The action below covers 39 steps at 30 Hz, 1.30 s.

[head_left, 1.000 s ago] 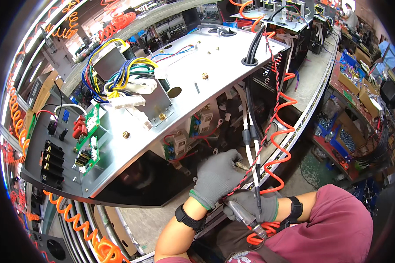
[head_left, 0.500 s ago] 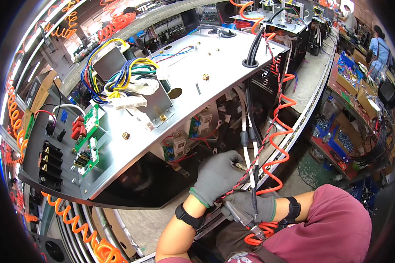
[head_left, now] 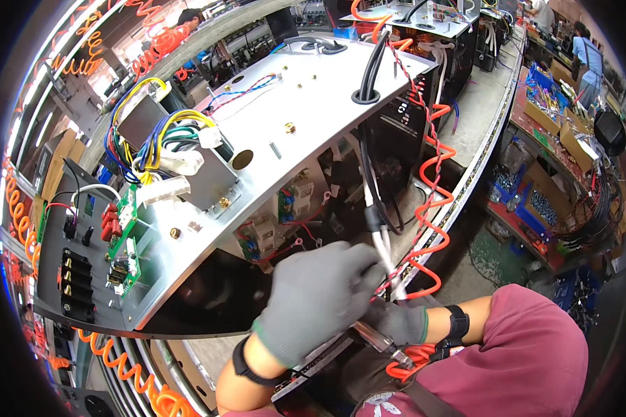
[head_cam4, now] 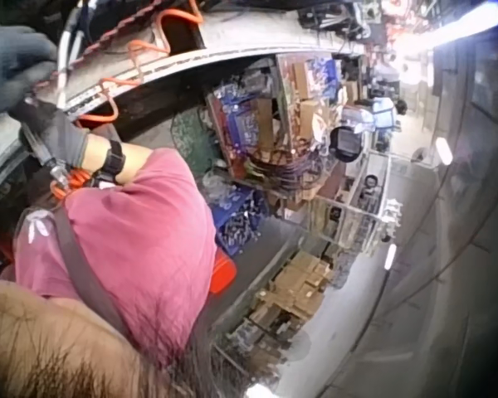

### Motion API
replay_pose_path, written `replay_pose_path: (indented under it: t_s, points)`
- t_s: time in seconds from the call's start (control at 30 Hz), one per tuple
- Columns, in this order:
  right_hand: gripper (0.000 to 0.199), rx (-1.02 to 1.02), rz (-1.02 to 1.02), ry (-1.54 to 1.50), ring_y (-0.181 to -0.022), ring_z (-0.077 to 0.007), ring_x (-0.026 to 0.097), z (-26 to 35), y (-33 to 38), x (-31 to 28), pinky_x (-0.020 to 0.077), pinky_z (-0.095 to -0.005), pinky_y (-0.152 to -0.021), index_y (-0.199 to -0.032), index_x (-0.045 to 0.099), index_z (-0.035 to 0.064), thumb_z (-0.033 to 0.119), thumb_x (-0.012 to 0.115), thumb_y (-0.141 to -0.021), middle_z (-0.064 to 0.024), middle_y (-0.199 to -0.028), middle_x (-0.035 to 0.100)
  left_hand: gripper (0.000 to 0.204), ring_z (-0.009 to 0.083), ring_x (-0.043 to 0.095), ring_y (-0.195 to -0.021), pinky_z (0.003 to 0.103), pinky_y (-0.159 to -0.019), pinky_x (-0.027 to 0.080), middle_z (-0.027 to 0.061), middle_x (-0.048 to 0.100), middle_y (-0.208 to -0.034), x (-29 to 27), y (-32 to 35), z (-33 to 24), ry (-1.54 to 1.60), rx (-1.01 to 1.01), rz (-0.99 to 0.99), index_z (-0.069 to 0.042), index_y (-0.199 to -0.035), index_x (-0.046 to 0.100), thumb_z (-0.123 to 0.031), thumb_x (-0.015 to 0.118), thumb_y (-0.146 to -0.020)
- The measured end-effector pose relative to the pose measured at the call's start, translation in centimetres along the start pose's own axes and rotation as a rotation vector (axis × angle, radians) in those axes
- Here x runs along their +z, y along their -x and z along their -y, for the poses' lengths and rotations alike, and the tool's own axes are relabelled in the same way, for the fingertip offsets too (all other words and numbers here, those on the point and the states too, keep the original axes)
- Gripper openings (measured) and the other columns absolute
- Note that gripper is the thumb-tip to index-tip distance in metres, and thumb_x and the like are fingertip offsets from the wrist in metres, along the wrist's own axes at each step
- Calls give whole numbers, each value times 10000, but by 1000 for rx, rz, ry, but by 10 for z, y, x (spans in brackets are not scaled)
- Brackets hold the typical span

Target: Assembling wiring harnesses and internal electronic components inside a metal chassis on a factory conveyor line.

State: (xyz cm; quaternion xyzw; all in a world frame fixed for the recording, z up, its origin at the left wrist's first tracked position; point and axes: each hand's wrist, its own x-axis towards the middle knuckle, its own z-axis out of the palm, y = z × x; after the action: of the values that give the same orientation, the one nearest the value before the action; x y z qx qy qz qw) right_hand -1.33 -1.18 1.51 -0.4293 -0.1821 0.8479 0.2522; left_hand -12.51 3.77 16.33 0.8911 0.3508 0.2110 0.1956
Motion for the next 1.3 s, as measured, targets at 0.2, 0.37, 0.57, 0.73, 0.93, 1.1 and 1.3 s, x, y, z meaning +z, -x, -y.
replay_pose_path:
  t_s: [0.2,0.37,0.57,0.73,0.93,1.1,1.3]
  points:
    - [334,-1,109,15,-485,-112,487,6,18,-4,367,-254,-437,-876,574,127,456,598,-922,-6,-605,534,232,98,594,-793,246,-680,491,38,658,-884,55,66,36,817,-706,-856,-5,-1069,663,-177,605,-924]
    - [341,-45,200,-30,-486,-112,482,9,18,-1,361,-255,-439,-959,573,112,450,597,-922,-3,-604,534,266,140,617,-756,269,-680,516,11,642,-851,134,87,97,213,-366,-448,-46,-1091,651,-237,634,-907]
    - [317,-84,144,-25,-552,-112,507,10,28,0,403,-253,-527,-1034,587,73,377,584,-945,-14,-619,540,243,78,596,-665,216,-523,453,12,663,-849,138,76,139,1360,-638,112,-85,-1039,675,-281,612,-910]
    - [335,-74,178,-61,-555,-116,508,8,22,-2,400,-253,-527,-1034,583,64,385,590,-937,-17,-623,541,263,80,595,-628,203,-473,440,13,657,-819,150,78,145,1392,-638,113,-87,-1027,675,-300,624,-881]
    - [355,-83,157,4,-561,-108,503,8,25,0,396,-250,-526,-1040,574,55,395,572,-940,-9,-631,532,231,101,605,-656,243,-539,479,23,658,-827,160,85,157,1159,-568,67,-77,-987,667,-251,611,-846]
    - [354,-99,154,53,-564,-103,496,12,30,4,392,-251,-527,-1033,576,60,402,570,-942,-3,-640,532,199,142,622,-717,304,-636,517,39,672,-841,190,85,174,923,-433,12,-74,-965,662,-189,658,-803]
    - [334,-99,151,39,-562,-103,500,8,24,3,393,-255,-531,-1001,589,79,407,573,-941,-3,-643,542,147,174,627,-758,345,-681,521,43,672,-840,211,95,197,622,-364,37,-79,-921,660,-149,669,-792]
